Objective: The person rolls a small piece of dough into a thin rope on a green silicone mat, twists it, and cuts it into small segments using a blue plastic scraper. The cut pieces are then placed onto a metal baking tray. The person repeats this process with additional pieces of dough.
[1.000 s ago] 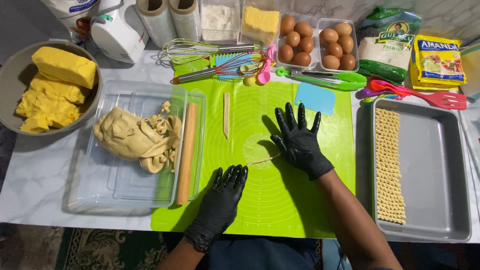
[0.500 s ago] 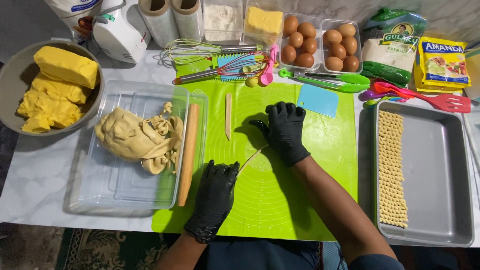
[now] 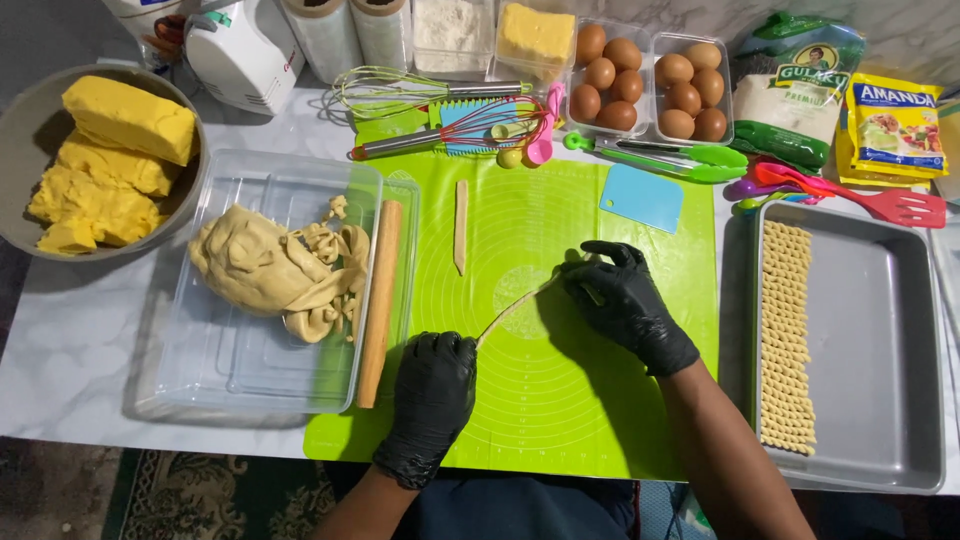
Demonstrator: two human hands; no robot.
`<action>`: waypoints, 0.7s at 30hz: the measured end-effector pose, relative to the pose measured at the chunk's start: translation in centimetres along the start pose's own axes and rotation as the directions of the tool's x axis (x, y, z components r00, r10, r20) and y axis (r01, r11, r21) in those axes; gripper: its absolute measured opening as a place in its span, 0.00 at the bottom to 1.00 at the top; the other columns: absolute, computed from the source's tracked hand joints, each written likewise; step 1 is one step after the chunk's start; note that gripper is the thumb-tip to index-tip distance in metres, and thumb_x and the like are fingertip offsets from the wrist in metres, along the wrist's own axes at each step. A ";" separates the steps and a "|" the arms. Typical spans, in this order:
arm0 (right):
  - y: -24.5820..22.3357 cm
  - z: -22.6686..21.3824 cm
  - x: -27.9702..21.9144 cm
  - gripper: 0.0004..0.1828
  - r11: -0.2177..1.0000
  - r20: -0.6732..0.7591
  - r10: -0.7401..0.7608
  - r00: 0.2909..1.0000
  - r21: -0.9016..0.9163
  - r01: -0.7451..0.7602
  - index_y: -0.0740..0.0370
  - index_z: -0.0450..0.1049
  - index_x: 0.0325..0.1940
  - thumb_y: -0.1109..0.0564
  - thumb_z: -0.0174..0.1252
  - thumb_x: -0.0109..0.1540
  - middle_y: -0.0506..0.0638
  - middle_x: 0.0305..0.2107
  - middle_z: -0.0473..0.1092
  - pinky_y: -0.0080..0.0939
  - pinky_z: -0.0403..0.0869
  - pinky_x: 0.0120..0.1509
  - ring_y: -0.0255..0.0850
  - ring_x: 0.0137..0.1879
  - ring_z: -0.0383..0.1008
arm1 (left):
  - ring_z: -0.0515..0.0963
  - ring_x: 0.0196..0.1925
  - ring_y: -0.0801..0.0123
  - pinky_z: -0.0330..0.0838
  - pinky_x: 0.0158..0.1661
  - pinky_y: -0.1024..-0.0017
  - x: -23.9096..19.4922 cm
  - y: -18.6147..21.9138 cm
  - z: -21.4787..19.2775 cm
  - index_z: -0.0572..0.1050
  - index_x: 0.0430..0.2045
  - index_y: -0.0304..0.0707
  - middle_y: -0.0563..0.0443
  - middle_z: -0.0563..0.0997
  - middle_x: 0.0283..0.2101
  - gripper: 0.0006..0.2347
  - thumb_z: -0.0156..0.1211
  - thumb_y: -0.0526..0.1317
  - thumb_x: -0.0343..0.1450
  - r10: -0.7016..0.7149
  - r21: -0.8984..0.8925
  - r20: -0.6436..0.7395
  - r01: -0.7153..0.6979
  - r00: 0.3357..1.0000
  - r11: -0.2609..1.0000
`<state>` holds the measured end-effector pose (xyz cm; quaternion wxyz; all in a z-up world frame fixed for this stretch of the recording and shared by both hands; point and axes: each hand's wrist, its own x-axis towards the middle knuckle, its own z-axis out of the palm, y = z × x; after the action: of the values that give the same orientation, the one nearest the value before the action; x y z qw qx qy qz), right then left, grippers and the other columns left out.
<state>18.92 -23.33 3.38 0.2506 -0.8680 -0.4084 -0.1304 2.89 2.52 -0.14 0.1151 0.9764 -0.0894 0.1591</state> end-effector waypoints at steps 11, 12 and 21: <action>4.6 2.7 -1.2 0.08 0.967 -0.082 0.231 0.969 0.130 -0.220 0.47 0.83 0.47 0.53 0.64 0.65 0.49 0.47 0.77 0.54 0.74 0.61 0.54 0.56 0.76 | 0.83 0.38 0.50 0.80 0.42 0.59 1.5 -1.1 -0.4 0.79 0.43 0.40 0.43 0.82 0.34 0.08 0.60 0.35 0.71 -0.048 -0.224 -0.045 0.037 0.998 0.974; 4.2 2.3 -0.8 0.06 0.966 -0.079 0.236 0.969 0.128 -0.225 0.49 0.83 0.45 0.54 0.65 0.65 0.51 0.45 0.77 0.54 0.74 0.61 0.54 0.55 0.77 | 0.84 0.39 0.46 0.81 0.43 0.58 2.0 -1.0 -1.3 0.81 0.41 0.38 0.41 0.84 0.36 0.07 0.61 0.32 0.71 -0.089 -0.361 -0.078 0.055 0.993 0.931; -6.0 -6.9 1.4 0.09 0.899 -0.068 0.387 0.919 0.251 -0.360 0.47 0.82 0.41 0.62 0.67 0.61 0.44 0.32 0.80 0.44 0.78 0.50 0.43 0.41 0.82 | 0.87 0.45 0.56 0.81 0.49 0.65 5.2 0.0 -7.2 0.84 0.36 0.42 0.50 0.85 0.39 0.07 0.68 0.29 0.69 -0.253 -0.752 -0.156 0.051 0.955 0.658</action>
<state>14.99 -22.93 11.78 0.3944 -0.8857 -0.2312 -0.0813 5.64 3.64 8.23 0.5239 0.8217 -0.0484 0.2189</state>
